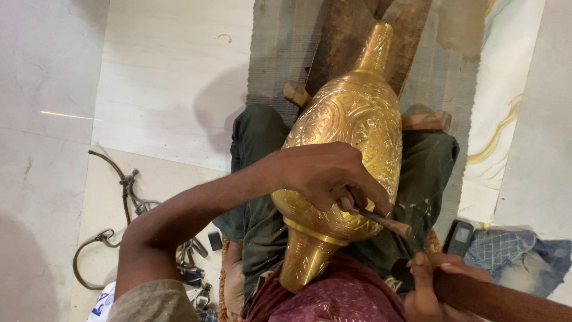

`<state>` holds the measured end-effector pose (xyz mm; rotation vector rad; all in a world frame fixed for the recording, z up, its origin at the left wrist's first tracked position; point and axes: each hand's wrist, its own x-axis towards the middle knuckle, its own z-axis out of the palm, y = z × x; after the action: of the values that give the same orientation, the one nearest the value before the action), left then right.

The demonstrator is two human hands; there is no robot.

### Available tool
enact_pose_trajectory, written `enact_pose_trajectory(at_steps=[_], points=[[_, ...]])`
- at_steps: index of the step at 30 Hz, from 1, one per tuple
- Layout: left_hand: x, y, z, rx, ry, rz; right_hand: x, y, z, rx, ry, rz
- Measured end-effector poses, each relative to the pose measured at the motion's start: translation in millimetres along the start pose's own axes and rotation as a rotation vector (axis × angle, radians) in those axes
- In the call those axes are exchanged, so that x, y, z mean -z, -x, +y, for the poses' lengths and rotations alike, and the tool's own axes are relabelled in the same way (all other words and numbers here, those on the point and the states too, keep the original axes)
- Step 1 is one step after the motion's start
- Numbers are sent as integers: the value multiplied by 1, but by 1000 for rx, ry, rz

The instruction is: The person uses a metal chisel and a wooden mallet to carve decorative patterns into the surface of a brass vessel. They repeatedly strike the chisel to create fine lines and motifs on the curved body of the vessel.

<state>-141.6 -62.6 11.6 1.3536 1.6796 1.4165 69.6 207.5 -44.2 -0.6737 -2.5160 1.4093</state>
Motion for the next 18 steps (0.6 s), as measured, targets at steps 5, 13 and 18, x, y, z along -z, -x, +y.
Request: enact_pose_trajectory(at_steps=[5,13,18], points=[[-2,-2,-2,94,-19,-51,3,6,9,88,203,-115],[-1,-3,-5,92,-38,-75,5,4,-7,-39,462,-162],[-2,4,-4,0,52,29,-3,7,6,30,-16,35]])
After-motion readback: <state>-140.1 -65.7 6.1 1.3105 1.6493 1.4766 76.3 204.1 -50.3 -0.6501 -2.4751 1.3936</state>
